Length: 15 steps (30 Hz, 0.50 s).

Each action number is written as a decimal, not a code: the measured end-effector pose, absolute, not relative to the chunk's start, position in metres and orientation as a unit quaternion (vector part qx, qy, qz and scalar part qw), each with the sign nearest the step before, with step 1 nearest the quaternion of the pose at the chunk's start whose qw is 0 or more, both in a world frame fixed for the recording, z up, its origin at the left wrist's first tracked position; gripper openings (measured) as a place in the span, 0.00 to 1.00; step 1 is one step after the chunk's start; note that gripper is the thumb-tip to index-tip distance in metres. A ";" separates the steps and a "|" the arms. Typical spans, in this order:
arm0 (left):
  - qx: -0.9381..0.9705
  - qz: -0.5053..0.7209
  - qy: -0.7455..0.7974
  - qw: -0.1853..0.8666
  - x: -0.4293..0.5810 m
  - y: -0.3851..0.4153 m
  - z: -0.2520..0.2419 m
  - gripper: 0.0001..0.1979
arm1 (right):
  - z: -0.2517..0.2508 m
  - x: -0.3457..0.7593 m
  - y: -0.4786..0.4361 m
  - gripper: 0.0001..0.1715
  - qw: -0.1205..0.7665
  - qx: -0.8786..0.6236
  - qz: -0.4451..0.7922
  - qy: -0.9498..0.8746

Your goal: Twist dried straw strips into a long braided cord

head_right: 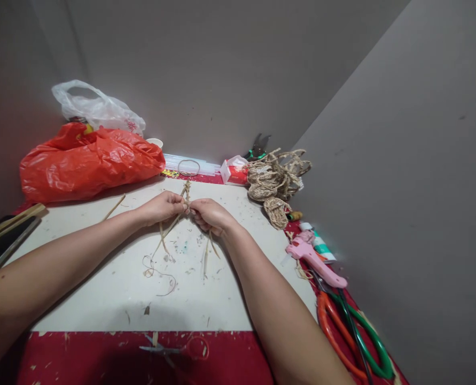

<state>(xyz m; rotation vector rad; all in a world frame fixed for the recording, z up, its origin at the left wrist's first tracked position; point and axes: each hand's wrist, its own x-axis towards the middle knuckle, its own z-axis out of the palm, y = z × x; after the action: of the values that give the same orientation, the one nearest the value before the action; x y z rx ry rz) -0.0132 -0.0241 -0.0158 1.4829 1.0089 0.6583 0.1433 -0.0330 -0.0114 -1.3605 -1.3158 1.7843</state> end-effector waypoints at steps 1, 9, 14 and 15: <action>0.640 0.280 0.434 0.569 -0.014 -0.025 -0.014 0.07 | -0.012 0.142 -0.034 0.15 0.280 -0.501 0.666 -0.477; 0.746 0.191 0.466 0.436 -0.021 -0.022 0.000 0.09 | -0.017 0.132 -0.036 0.06 0.347 -0.561 0.577 -0.482; 0.819 0.120 0.524 0.201 -0.013 -0.032 -0.001 0.13 | -0.020 0.126 -0.038 0.09 0.350 -0.577 0.561 -0.479; 0.825 0.106 0.533 0.154 -0.010 -0.038 -0.002 0.14 | -0.020 0.125 -0.038 0.11 0.352 -0.571 0.569 -0.476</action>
<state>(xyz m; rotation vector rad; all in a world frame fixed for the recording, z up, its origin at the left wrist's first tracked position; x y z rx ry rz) -0.0100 -0.0381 -0.0017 2.3659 1.5279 0.3030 0.1253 -0.0382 -0.0199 -1.4771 -1.2319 1.4714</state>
